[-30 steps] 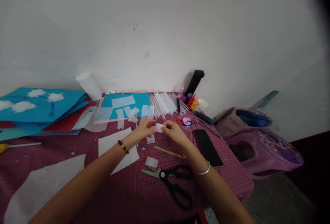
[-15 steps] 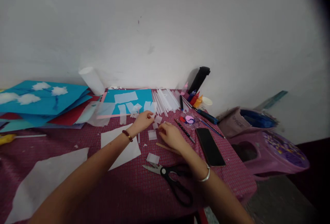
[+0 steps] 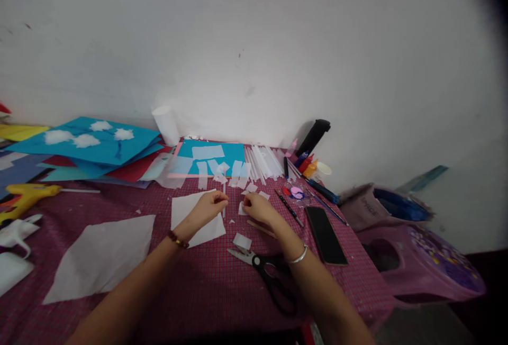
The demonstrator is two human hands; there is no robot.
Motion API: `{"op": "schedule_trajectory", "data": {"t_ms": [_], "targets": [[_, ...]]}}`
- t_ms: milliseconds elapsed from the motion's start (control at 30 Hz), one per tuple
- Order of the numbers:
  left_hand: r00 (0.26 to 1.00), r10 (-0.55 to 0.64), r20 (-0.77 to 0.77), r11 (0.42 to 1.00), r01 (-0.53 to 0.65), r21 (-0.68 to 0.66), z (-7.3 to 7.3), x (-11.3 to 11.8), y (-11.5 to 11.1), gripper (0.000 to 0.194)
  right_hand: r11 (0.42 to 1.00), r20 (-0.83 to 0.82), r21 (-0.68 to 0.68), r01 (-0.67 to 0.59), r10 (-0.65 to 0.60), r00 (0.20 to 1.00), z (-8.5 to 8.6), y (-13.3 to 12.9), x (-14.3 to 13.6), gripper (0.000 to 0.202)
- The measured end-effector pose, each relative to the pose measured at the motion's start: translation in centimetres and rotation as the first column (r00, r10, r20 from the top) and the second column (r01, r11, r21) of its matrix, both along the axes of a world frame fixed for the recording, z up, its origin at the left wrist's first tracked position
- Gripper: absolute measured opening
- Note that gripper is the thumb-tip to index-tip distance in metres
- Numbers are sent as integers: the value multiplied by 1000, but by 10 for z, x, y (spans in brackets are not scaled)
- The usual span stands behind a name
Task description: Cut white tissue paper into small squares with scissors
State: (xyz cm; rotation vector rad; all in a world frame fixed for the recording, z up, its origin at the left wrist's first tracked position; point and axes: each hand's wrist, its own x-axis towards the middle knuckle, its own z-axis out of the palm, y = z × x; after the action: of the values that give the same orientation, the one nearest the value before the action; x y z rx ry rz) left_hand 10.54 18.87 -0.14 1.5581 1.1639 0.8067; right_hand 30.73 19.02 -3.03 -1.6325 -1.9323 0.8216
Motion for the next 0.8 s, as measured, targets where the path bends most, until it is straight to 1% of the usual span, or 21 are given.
{"op": "schedule_trajectory", "data": {"t_ms": [33,100,167,200,233,333,500,633,733,800], "targets": [[1000,5,17,1000,-5,-3,-2,2,-1,15,1000,-59,2,10,-10,998,0,-2,-1,9],[998,19,60,1000,-19,-1,-6,8,-4,24,999,-185,6,36,-34,982,2,-9,-3,6],[994,31,106,999,-32,12,-9,17,-8,34,997,-304,5,76,-71,950,5,-17,-6,4],[991,35,125,999,-38,23,-11,22,-9,36,995,-356,1,101,-94,930,7,-22,-8,3],[989,38,142,998,-43,35,-12,27,-11,35,992,-402,-7,127,-119,908,8,-25,-10,3],[983,46,177,996,-59,67,-14,39,-15,23,981,-507,-47,189,-186,841,11,-33,-15,7],[978,47,201,995,-63,74,-15,46,-18,14,959,-611,-168,228,-283,739,12,-38,-16,8],[979,80,188,996,-86,27,-14,45,-17,17,948,-661,-266,174,-311,683,12,-40,-14,14],[981,77,181,997,-77,-6,-14,43,-15,17,948,-700,-288,135,-304,646,11,-39,-11,25],[982,68,174,998,-66,-18,-15,43,-14,14,949,-719,-282,138,-305,625,8,-37,-8,30]]}}
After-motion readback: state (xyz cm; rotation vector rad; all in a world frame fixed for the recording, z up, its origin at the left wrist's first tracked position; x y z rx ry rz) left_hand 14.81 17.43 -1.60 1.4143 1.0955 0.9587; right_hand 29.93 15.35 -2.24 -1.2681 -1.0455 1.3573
